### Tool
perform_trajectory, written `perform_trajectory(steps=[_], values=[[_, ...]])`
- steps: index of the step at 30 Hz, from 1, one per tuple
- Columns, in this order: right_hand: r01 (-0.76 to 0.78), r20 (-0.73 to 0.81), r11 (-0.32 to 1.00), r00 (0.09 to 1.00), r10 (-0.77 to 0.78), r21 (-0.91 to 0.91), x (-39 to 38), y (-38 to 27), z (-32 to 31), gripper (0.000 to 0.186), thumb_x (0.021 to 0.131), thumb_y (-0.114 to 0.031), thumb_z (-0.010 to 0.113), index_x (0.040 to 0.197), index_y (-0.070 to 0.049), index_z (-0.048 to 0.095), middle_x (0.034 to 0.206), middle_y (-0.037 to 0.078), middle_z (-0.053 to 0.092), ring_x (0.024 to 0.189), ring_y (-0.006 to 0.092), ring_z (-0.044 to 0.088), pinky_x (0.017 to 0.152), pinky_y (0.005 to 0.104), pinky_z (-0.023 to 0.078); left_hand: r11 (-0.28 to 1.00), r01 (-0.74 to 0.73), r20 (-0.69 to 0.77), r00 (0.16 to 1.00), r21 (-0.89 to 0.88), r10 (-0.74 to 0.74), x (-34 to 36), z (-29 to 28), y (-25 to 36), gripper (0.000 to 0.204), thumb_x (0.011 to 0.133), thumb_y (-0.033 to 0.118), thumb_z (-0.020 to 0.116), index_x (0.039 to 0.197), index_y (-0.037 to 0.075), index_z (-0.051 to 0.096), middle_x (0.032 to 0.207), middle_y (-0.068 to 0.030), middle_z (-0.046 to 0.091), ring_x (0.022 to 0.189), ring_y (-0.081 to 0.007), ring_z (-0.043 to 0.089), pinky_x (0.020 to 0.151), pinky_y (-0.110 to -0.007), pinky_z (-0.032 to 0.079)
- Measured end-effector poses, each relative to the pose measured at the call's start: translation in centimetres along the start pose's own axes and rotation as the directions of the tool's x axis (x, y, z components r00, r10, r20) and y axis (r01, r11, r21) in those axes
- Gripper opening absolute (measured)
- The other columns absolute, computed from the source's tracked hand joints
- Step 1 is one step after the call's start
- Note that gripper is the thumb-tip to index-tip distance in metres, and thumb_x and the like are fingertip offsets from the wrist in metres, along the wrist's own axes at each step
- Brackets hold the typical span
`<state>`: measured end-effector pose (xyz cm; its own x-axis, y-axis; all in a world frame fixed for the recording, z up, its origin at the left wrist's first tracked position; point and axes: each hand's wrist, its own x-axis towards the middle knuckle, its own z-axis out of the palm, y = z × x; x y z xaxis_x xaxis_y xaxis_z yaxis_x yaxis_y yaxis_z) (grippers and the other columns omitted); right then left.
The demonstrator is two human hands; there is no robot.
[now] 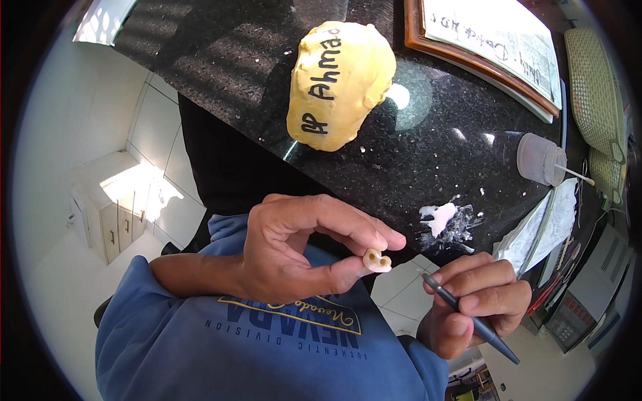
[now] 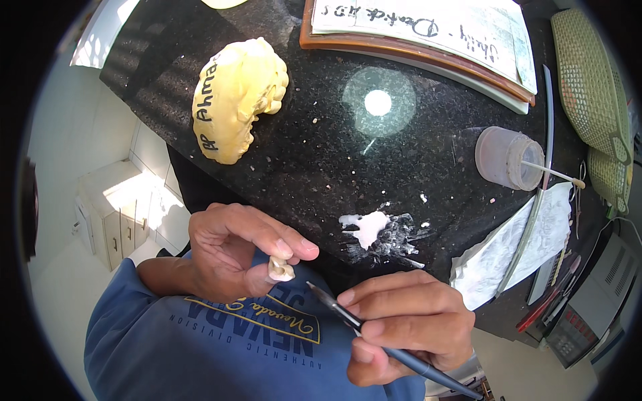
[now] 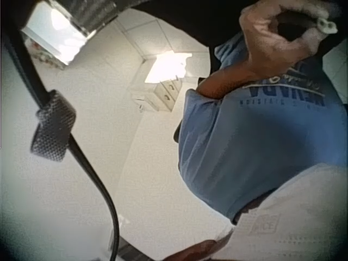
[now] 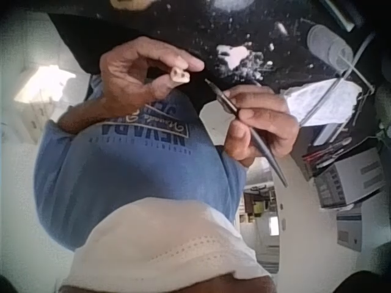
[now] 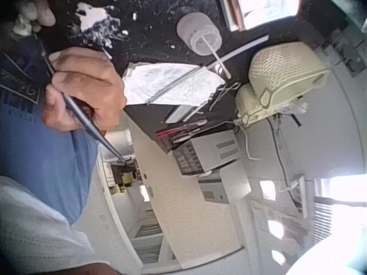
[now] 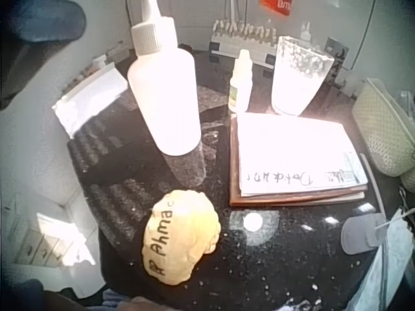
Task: Applying pink ceramic gingival material to a dental bridge model using a fine brush and later adjusting it with a dental probe.
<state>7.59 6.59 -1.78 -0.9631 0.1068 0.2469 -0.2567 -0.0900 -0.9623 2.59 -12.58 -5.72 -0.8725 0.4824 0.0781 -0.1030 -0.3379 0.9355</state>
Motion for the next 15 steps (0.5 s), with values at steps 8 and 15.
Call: perform_trajectory(steps=[8, 15], values=[[0.177, 0.004, 0.984, 0.984, -0.177, 0.028, 0.4, 1.1, 1.9, 0.032, 0.067, 0.004, 0.070, 0.096, 0.003, 0.054, 0.086, 0.018, 0.055, 0.086, 0.0376, 0.064, 0.075, 0.0418, 0.057, 0.645, 0.430, 0.025, 0.843, -0.631, -0.538, 0.0, 1.1, 3.0, 0.017, 0.084, 0.010, 0.061, 0.098, 0.005, 0.053, 0.108, -0.0173, 0.061, 0.112, -0.0267, 0.055, 0.092, -0.035, 0.049], [0.150, -0.039, 0.989, 0.988, -0.150, 0.002, 0.8, 1.4, 3.1, 0.027, 0.066, 0.004, 0.072, 0.087, 0.002, 0.055, 0.076, 0.017, 0.060, 0.089, 0.0404, 0.064, 0.075, 0.0426, 0.056, 0.570, 0.347, 0.032, 0.872, -0.745, -0.489, -0.5, 1.1, 2.2, 0.018, 0.086, 0.006, 0.059, 0.103, 0.001, 0.055, 0.113, -0.0147, 0.057, 0.105, -0.0152, 0.056, 0.093, -0.033, 0.046]])
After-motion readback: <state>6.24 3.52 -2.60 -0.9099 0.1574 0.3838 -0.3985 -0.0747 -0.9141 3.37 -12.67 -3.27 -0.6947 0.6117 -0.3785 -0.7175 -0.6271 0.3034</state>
